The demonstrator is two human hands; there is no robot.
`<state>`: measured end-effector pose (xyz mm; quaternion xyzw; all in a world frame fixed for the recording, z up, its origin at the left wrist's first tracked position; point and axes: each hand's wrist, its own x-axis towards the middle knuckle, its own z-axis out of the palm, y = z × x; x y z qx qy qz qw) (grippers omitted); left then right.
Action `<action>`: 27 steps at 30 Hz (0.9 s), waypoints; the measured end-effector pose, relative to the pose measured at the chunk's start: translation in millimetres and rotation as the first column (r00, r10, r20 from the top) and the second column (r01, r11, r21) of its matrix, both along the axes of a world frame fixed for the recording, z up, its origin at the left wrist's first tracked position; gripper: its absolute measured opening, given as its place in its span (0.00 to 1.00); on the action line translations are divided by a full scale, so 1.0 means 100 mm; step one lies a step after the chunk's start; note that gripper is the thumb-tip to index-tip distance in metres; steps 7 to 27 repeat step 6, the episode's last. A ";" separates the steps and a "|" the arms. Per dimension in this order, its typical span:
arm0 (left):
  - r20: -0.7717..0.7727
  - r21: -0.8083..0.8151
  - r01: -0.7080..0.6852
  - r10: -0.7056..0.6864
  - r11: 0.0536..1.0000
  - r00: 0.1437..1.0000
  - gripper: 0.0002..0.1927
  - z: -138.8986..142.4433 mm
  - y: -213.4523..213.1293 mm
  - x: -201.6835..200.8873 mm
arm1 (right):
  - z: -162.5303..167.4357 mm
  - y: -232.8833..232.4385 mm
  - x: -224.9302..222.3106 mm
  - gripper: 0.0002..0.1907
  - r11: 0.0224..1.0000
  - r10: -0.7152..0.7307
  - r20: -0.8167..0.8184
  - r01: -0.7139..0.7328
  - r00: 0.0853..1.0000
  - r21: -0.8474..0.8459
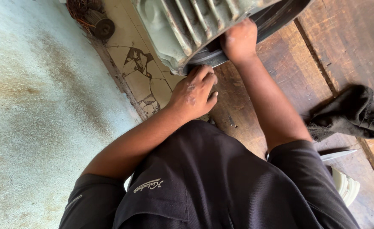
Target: The person fits white plastic slot insulation strips into the stator slots of an electric motor on a workbench, pressing each strip into place by hand and cutting pieces from a longer strip with scissors. They work around the stator, inserting strips one at a time into the slots.
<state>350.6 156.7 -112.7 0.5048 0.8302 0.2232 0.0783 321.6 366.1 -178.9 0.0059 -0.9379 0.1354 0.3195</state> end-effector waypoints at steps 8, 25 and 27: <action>-0.004 -0.009 0.001 -0.001 1.000 1.000 0.15 0.02 0.00 0.00 | -0.08 -0.02 0.01 0.09 0.972 -0.088 -0.024 0.081 0.996 -0.223; -0.004 -0.009 0.001 -0.001 1.000 1.000 0.15 0.02 0.00 0.00 | -0.08 -0.02 0.01 0.09 0.972 -0.088 -0.024 0.081 0.996 -0.223; -0.004 -0.009 0.001 -0.001 1.000 1.000 0.15 0.02 0.00 0.00 | -0.08 -0.02 0.01 0.09 0.972 -0.088 -0.024 0.081 0.996 -0.223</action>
